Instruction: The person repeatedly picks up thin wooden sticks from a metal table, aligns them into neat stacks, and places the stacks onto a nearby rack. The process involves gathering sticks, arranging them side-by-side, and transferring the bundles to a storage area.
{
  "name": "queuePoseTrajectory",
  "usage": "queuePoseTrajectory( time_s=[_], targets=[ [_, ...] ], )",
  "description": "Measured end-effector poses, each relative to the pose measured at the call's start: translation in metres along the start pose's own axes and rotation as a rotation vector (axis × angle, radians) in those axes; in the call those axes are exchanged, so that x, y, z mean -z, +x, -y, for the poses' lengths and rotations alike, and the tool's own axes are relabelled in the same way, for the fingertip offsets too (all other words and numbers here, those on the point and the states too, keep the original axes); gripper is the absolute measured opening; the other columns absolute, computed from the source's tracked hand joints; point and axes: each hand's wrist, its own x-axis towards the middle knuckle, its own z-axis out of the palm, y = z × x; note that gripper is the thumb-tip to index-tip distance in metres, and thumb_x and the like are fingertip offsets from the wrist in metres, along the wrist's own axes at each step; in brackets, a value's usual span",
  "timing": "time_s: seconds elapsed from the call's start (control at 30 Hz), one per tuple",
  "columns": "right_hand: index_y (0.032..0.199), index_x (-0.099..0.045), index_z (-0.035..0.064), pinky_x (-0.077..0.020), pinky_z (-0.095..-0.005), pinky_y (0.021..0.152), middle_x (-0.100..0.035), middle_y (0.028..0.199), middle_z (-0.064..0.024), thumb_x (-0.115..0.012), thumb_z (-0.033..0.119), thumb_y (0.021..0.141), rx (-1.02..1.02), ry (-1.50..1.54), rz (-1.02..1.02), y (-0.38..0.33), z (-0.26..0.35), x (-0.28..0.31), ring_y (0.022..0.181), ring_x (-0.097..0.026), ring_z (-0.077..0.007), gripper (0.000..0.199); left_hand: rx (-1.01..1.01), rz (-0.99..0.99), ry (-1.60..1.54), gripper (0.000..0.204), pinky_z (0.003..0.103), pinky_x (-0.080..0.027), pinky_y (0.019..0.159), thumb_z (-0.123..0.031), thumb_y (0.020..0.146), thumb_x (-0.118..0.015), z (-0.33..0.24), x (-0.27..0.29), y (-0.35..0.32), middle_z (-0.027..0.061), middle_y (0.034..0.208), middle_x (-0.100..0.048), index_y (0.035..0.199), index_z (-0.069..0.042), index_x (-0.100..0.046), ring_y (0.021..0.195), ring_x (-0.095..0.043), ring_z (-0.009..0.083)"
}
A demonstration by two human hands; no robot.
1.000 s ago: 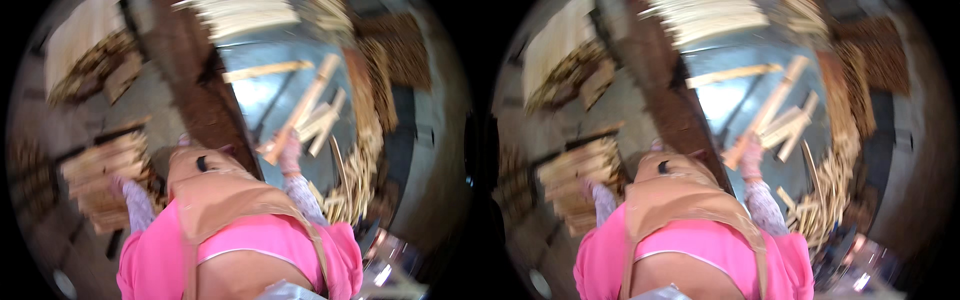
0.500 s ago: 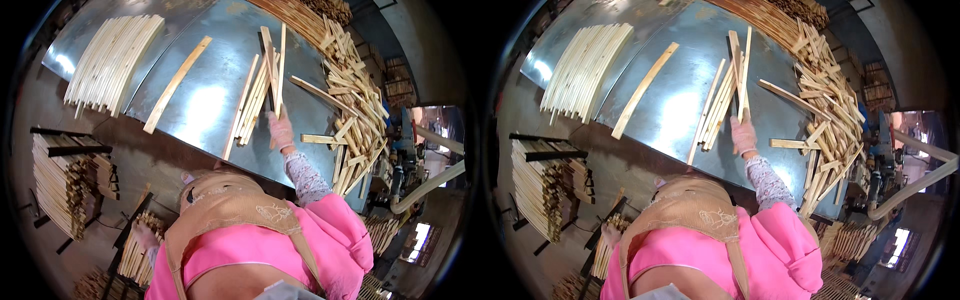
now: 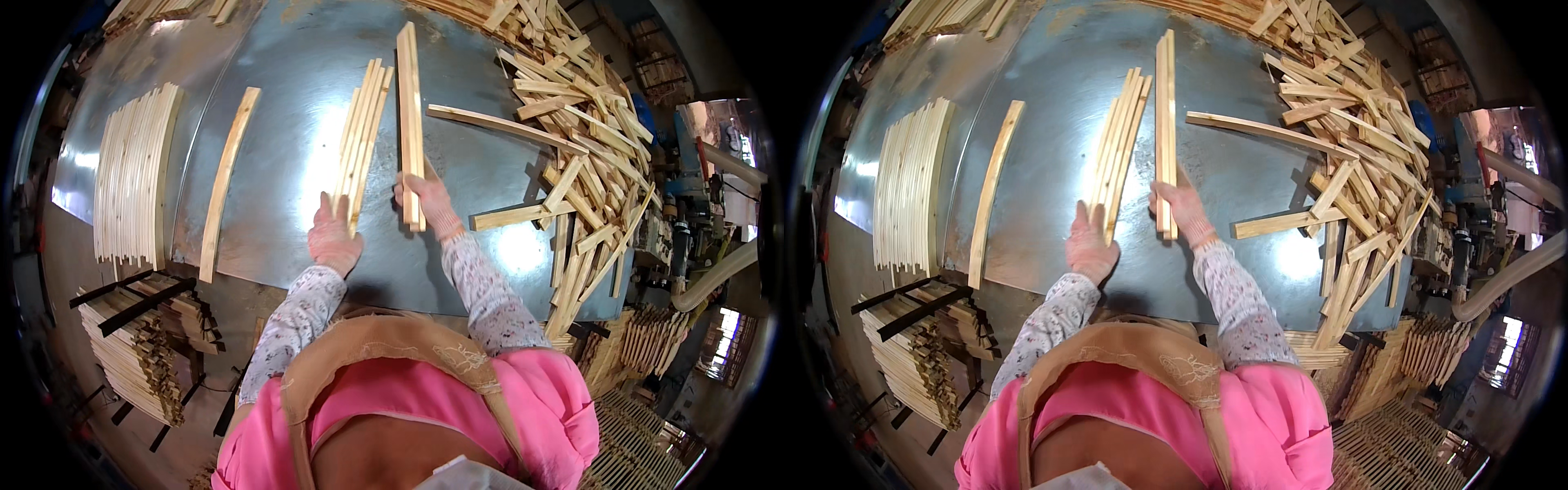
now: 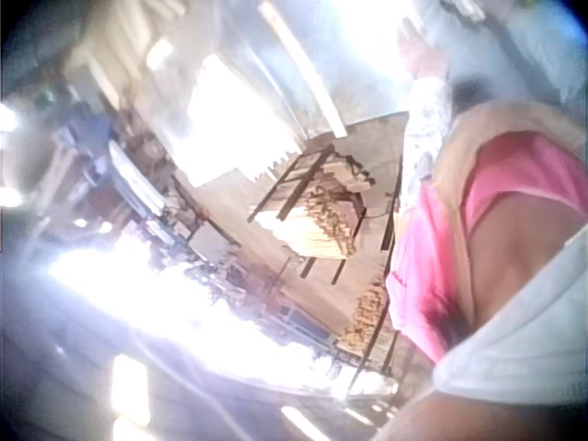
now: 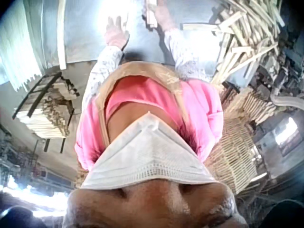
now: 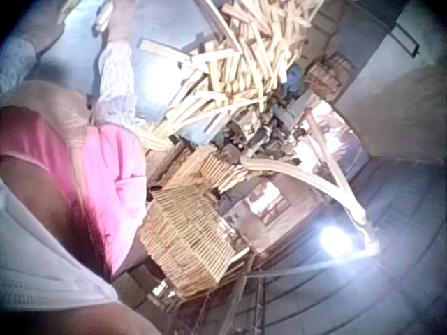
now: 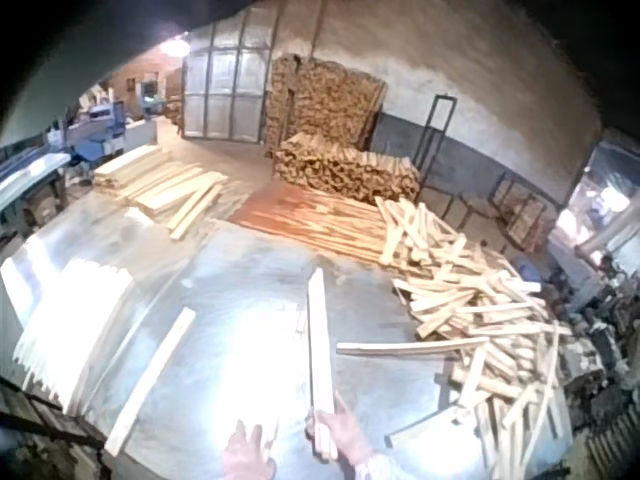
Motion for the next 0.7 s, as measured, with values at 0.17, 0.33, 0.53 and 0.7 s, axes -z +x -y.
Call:
queuePoseTrajectory(
  time_s=[0.17,0.33,0.53,0.7],
  targets=[
    [0.143,-0.054,-0.0043,-0.0630,-0.0416,0.080,-0.070,0.113,-0.0206,-0.066,0.020,0.097,-0.192,0.717,0.239,-0.059,-0.035,0.043,0.088,-0.071,-0.0272,0.054,0.028,-0.008,0.005,0.086,0.050,-0.043,0.118,-0.038,0.085,-0.080,0.007,0.008,-0.012,0.0201,0.172,-0.031,0.161,-0.015,-0.049,0.149,-0.043,0.0406],
    [0.142,-0.056,-0.0040,-0.0618,-0.0428,0.083,-0.073,0.108,-0.0162,-0.064,0.021,0.100,-0.124,0.251,0.050,-0.062,-0.042,0.030,0.092,-0.073,-0.0282,0.050,-0.348,-0.222,-0.221,0.075,0.049,-0.047,0.115,-0.036,0.091,-0.078,-0.027,0.014,-0.003,0.0275,0.147,-0.060,0.154,-0.004,-0.053,0.134,-0.059,0.0417],
    [0.157,-0.044,0.0037,-0.0593,-0.0514,0.082,-0.075,0.111,-0.0252,-0.062,0.041,0.108,0.284,-0.590,0.193,-0.074,-0.058,0.023,0.097,-0.076,-0.0427,0.064,0.108,0.325,-0.953,0.058,0.036,-0.058,0.087,-0.031,0.096,-0.075,-0.071,-0.003,0.043,0.0189,0.108,-0.076,0.140,0.004,-0.059,0.093,-0.073,0.0256],
    [0.168,-0.008,-0.0105,-0.0602,-0.0520,0.072,-0.075,0.088,-0.0252,-0.054,0.068,0.103,-0.135,-1.249,0.398,-0.065,-0.068,-0.018,0.080,-0.076,-0.0412,0.112,0.154,0.273,-1.361,0.046,0.031,-0.057,0.083,-0.022,0.099,-0.071,-0.026,0.026,0.048,0.0094,0.102,-0.074,0.136,0.005,-0.061,0.087,-0.068,0.0172]
  ],
)
